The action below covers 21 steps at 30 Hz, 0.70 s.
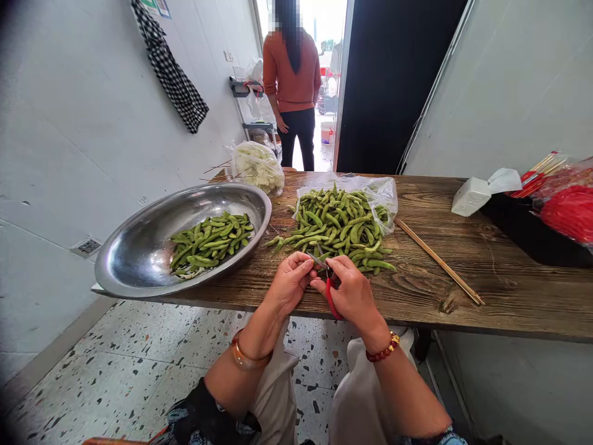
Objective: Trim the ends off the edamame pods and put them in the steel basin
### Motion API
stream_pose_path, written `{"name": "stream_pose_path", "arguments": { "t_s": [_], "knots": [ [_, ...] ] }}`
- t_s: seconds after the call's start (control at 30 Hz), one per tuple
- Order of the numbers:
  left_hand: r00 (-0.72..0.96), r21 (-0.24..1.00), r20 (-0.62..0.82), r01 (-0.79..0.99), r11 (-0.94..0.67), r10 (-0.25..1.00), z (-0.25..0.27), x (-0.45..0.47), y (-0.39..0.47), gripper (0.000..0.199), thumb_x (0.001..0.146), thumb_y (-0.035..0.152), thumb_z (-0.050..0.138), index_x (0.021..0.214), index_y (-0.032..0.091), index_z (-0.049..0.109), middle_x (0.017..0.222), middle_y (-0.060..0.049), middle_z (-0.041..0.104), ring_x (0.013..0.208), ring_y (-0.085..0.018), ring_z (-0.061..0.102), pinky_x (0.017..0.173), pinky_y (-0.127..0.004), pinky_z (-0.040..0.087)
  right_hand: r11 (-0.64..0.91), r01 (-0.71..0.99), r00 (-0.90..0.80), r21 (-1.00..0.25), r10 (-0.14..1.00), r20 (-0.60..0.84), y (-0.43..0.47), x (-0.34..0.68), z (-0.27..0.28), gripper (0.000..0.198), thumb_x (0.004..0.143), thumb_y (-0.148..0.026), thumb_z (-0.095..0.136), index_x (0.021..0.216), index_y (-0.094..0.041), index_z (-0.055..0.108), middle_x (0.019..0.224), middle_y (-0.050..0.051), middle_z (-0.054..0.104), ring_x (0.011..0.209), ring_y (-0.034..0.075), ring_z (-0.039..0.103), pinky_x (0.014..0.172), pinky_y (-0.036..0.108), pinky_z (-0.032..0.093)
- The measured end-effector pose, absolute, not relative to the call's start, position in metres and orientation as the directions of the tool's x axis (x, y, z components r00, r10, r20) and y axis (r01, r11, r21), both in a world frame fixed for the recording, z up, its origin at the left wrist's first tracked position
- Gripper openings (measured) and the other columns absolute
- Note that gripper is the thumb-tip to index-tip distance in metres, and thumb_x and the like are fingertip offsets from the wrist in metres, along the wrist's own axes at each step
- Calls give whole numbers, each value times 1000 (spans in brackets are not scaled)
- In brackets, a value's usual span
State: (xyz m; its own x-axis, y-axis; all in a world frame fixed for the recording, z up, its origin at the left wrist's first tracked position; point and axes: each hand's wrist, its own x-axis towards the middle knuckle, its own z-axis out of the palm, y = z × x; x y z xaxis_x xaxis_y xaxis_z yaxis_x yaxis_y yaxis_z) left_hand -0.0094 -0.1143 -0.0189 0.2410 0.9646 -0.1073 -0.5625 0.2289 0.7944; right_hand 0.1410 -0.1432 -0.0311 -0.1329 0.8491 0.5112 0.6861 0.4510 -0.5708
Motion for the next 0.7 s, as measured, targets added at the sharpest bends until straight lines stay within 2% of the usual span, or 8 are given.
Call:
{"name": "stream_pose_path", "arguments": {
  "t_s": [0.3, 0.6, 0.7],
  "knots": [
    [246, 876, -33, -459, 147, 969, -19, -7, -117, 27, 70, 33, 74, 76, 15, 54, 58, 5, 52, 45, -4, 43, 43, -17, 35, 512, 652, -186, -560, 823, 537, -141, 147, -25, 29, 87, -41, 60, 106, -19, 63, 90, 6, 62, 81, 18, 61, 73, 31, 52],
    [164, 869, -26, -484, 103, 986, -21, -5, -114, 28, 69, 33, 75, 77, 14, 55, 61, 6, 44, 47, -3, 34, 42, -17, 27, 465, 786, -277, -407, 854, 441, -146, 157, -23, 37, 89, -48, 54, 107, -17, 63, 94, 9, 65, 84, 22, 64, 73, 32, 52],
    [129, 851, -41, -516, 102, 991, -19, -7, -113, 29, 69, 34, 74, 77, 15, 54, 57, 7, 39, 47, -3, 31, 42, -17, 27, 447, 801, -275, -399, 866, 418, -147, 160, -23, 40, 90, -50, 52, 110, -17, 63, 94, 9, 66, 84, 22, 65, 74, 33, 52]
  ]
}}
